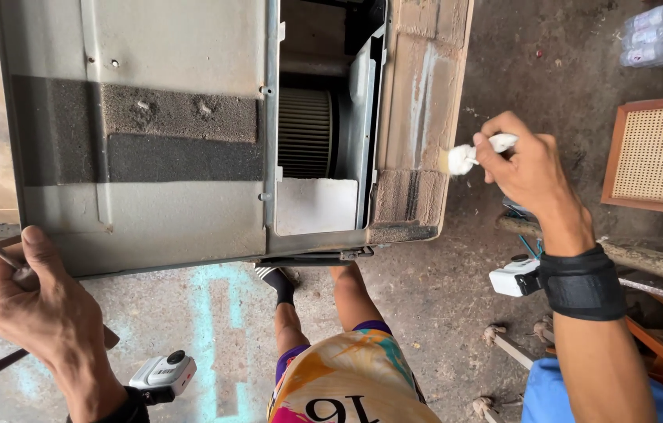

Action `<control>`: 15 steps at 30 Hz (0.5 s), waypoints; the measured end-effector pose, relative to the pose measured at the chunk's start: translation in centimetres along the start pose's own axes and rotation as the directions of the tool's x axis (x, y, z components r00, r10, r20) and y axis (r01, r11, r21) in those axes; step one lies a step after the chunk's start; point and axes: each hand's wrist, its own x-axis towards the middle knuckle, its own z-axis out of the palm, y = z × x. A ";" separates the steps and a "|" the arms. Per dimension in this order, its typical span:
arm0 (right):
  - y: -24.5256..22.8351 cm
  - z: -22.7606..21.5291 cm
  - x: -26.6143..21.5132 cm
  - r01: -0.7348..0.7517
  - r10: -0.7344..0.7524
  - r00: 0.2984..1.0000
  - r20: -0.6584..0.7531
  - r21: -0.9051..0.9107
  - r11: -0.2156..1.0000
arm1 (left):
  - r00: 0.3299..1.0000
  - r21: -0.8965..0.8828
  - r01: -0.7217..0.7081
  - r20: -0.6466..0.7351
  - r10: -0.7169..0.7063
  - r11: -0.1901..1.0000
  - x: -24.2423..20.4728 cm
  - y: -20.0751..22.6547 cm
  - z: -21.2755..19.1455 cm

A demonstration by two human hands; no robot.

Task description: Clean the internal components of an air conditioning unit using a brush and a small tool.

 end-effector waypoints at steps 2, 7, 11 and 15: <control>-0.4 0.2 0.6 -0.093 0.091 0.991 0.099 0.010 0.996 | 1.000 0.002 -0.016 0.014 0.016 1.000 0.0 -0.2 0.0; 0.0 0.3 2.7 0.199 -0.217 0.969 -0.115 -0.148 0.969 | 1.000 0.036 0.023 -0.001 -0.023 0.999 0.1 0.1 0.0; 0.2 -0.8 3.0 -0.035 0.036 0.998 -0.047 0.016 0.999 | 0.999 0.016 0.039 0.003 -0.039 0.999 -0.2 -0.5 -0.1; 1.3 0.3 4.1 -0.096 0.094 0.993 0.067 0.028 0.995 | 0.999 0.075 0.032 -0.026 -0.030 0.997 -0.2 1.2 -0.5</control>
